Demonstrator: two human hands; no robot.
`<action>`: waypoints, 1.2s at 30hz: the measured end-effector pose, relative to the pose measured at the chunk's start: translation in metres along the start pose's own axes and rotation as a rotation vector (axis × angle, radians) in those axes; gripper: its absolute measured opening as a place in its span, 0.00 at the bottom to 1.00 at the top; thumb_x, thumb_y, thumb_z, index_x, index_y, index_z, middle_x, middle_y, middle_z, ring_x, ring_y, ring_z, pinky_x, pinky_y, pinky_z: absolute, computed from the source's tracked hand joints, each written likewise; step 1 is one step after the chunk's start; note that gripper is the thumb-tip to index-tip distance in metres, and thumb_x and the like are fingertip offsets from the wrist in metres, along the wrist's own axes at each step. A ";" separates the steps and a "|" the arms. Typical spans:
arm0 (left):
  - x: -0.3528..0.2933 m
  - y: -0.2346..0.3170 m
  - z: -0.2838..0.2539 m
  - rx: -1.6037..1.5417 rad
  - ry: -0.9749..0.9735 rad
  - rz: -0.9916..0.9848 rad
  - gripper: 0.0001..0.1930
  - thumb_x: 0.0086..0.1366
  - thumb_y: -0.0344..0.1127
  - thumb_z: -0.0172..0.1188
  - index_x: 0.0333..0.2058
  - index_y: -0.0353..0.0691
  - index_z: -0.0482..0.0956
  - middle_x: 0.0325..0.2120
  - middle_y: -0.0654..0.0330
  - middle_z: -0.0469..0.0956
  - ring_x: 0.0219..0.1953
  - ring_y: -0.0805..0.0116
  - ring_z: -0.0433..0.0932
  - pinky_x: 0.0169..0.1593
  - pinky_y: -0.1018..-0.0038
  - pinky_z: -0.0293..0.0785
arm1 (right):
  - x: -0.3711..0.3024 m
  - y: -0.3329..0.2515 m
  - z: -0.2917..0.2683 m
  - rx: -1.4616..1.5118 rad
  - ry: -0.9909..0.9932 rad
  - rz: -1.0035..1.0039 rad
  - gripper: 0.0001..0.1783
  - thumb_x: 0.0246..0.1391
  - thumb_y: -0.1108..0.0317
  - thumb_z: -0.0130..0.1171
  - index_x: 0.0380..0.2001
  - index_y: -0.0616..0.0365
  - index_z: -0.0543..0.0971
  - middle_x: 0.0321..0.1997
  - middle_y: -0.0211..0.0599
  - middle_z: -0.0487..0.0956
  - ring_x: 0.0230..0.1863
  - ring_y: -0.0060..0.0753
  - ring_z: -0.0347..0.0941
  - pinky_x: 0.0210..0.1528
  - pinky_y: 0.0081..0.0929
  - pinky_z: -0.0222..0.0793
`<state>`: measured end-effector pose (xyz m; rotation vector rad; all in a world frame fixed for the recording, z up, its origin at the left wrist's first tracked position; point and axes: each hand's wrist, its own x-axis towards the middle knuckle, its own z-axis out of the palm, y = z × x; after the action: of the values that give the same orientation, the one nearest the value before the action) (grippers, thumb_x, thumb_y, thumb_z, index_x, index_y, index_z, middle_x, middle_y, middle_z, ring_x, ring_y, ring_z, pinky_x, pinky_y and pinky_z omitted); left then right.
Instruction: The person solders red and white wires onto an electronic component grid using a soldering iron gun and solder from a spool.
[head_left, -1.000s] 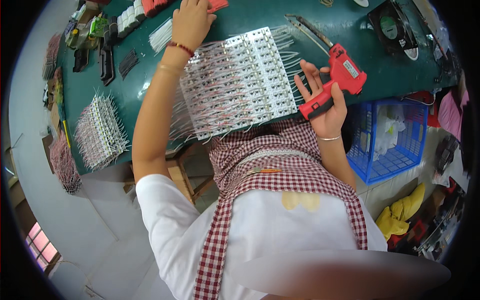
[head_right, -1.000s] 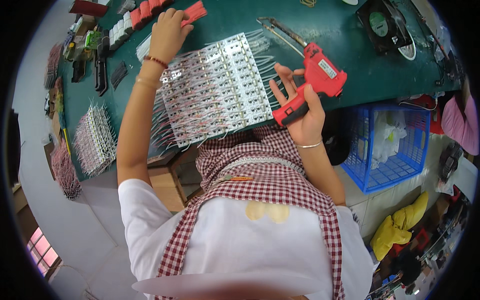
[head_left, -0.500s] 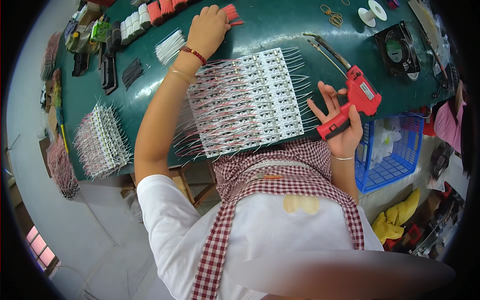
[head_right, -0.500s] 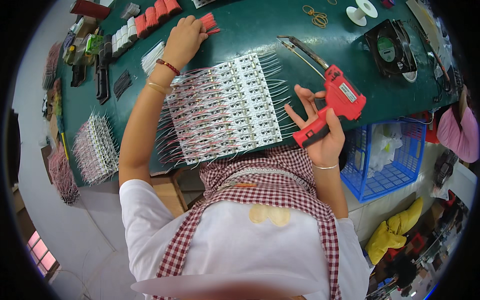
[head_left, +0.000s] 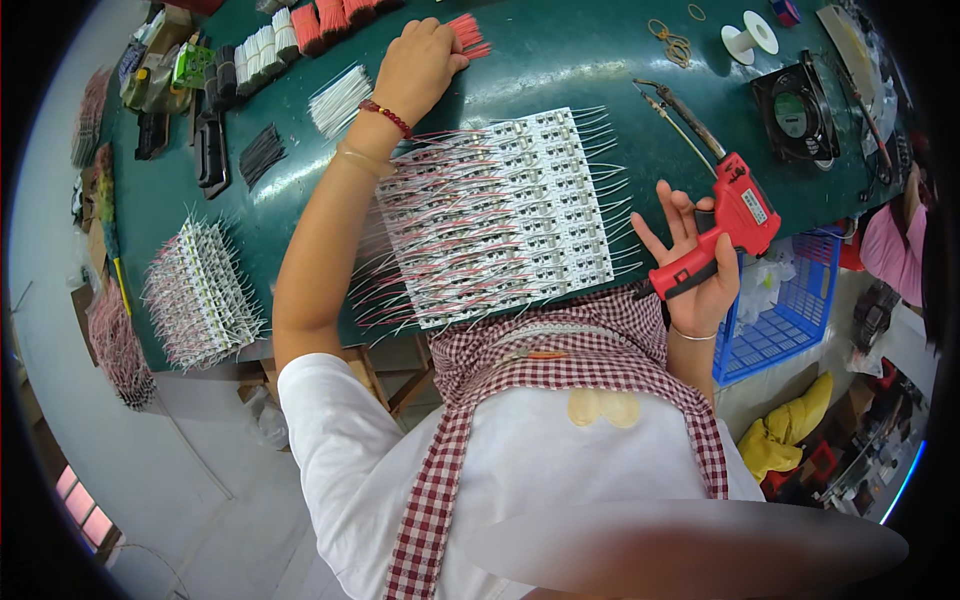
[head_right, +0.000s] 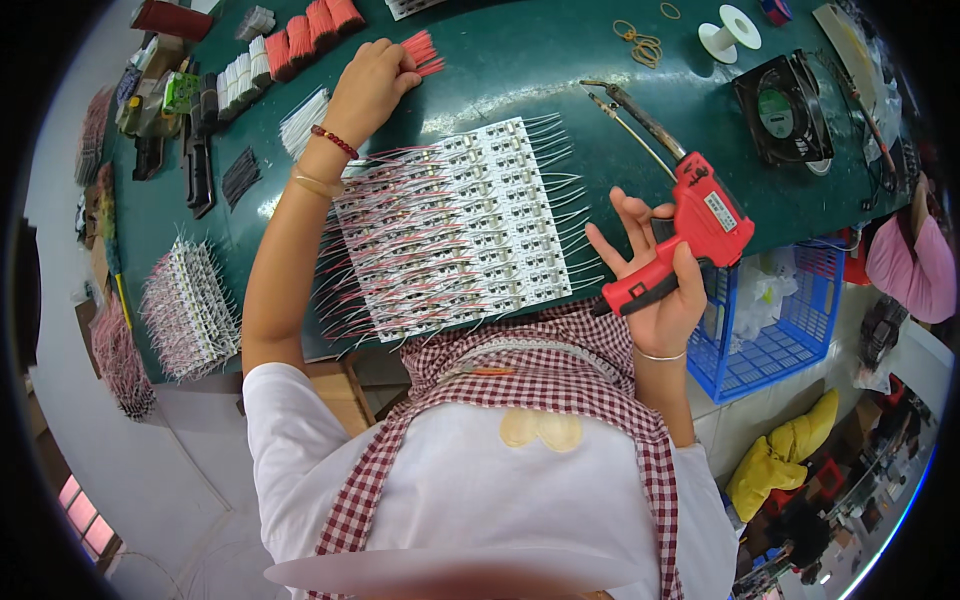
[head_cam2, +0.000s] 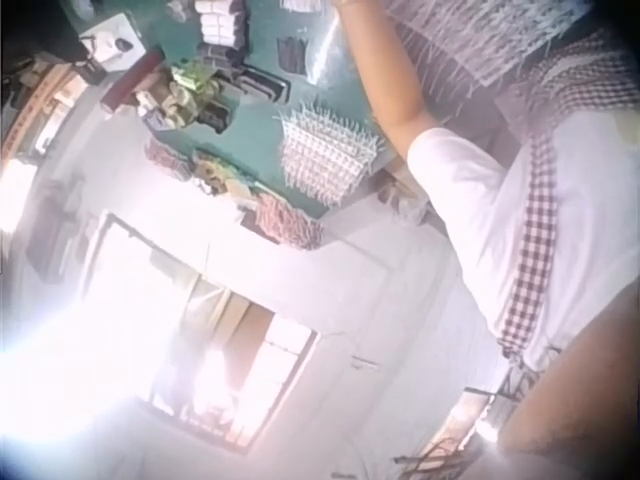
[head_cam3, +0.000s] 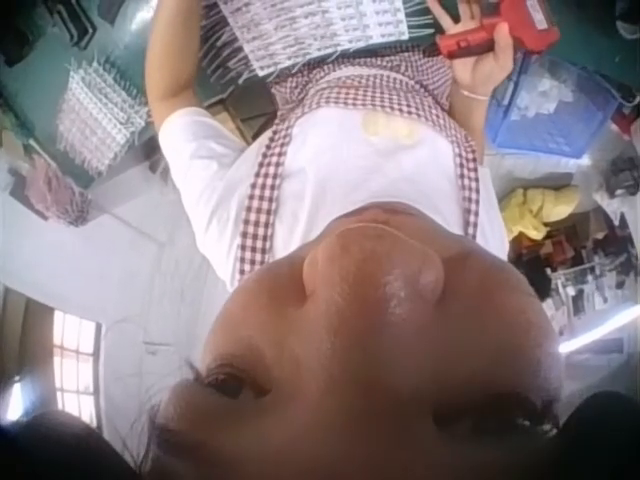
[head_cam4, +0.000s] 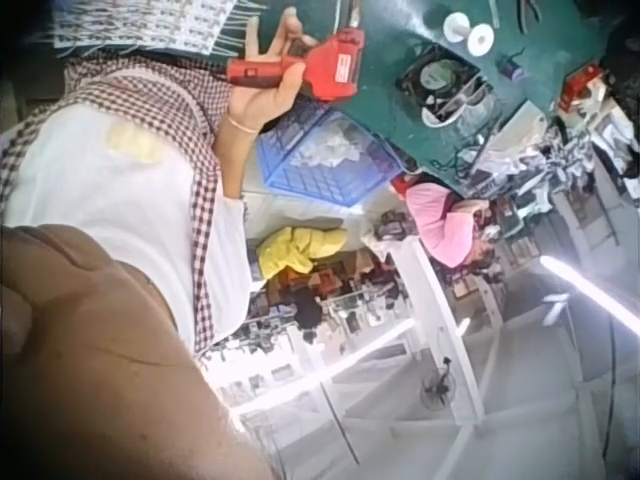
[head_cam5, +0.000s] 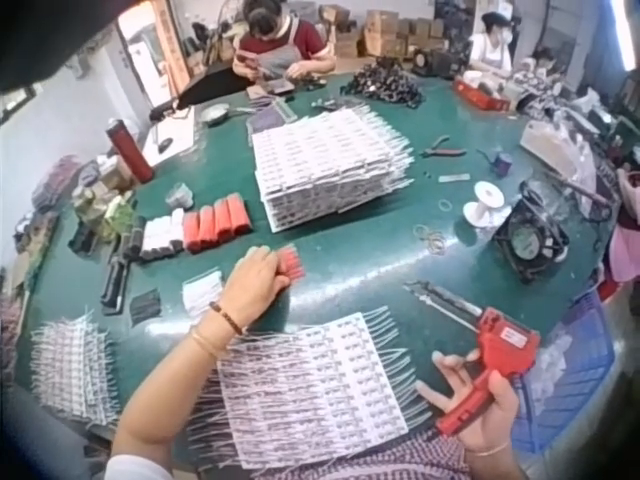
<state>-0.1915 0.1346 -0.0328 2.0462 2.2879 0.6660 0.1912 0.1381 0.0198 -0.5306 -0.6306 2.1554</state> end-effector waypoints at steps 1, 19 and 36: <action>0.001 0.002 -0.001 -0.005 -0.008 0.018 0.08 0.56 0.34 0.62 0.29 0.37 0.75 0.31 0.56 0.73 0.38 0.54 0.71 0.43 0.63 0.69 | 0.001 -0.001 0.001 -0.002 -0.008 -0.008 0.20 0.61 0.59 0.50 0.52 0.57 0.66 0.58 0.51 0.68 0.71 0.51 0.48 0.66 0.68 0.43; -0.016 0.019 0.008 0.139 0.152 0.185 0.09 0.57 0.25 0.52 0.39 0.39 0.72 0.33 0.55 0.74 0.38 0.57 0.71 0.43 0.67 0.64 | -0.002 -0.015 0.008 -0.031 -0.014 -0.065 0.21 0.61 0.57 0.50 0.53 0.56 0.66 0.59 0.51 0.67 0.71 0.52 0.47 0.66 0.69 0.41; -0.016 0.052 0.018 -1.571 0.070 -0.367 0.11 0.72 0.33 0.45 0.44 0.33 0.72 0.41 0.57 0.78 0.50 0.64 0.75 0.59 0.71 0.66 | 0.002 -0.028 0.032 -0.332 -0.035 -0.076 0.25 0.63 0.54 0.48 0.55 0.60 0.62 0.40 0.41 0.71 0.35 0.27 0.72 0.45 0.34 0.75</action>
<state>-0.1349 0.1282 -0.0379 0.7940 1.1314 1.6632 0.1884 0.1470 0.0612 -0.6341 -1.0210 2.0016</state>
